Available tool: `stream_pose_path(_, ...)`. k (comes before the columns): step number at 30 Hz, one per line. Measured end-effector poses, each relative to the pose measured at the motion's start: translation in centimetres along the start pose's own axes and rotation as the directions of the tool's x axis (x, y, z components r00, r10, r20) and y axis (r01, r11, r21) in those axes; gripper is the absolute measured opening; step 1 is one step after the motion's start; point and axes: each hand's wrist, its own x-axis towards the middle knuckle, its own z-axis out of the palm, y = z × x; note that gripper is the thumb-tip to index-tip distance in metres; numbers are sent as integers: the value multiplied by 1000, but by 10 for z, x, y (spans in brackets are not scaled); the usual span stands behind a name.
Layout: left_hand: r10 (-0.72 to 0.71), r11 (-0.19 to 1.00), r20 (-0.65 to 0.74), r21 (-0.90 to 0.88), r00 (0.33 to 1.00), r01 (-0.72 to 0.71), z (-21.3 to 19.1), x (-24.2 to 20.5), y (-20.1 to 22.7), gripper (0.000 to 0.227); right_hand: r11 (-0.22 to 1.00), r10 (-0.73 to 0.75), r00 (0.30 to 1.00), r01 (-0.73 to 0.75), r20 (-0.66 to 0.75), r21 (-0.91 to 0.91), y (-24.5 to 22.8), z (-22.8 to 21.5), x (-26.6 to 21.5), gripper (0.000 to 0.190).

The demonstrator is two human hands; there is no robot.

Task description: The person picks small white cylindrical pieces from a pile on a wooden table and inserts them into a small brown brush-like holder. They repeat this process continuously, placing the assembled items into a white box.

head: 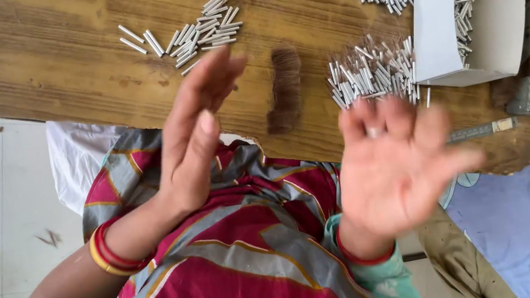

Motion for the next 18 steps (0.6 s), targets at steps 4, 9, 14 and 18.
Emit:
stream_pose_path(4, -17, 877, -84, -480, 996, -26, 40, 38, -35, 75, 895, 11, 984, -90, -178, -438, 40, -49, 54, 80)
stream_pose_path(9, -32, 879, -125, -476, 992, -32, 64, 37, -44, 79, 879, 105, 972, -189, -208, -438, 63, -58, 60, 89)
stream_pose_path(14, -23, 861, -96, -508, 995, -30, 74, 33, -45, 83, 883, 114, 976, -185, -186, -430, 77, -44, 53, 89)
stream_pose_path(18, -66, 860, -95, -510, 993, 8, 44, 39, -17, 73, 897, 55, 974, -145, -220, -418, 56, -44, 50, 86)
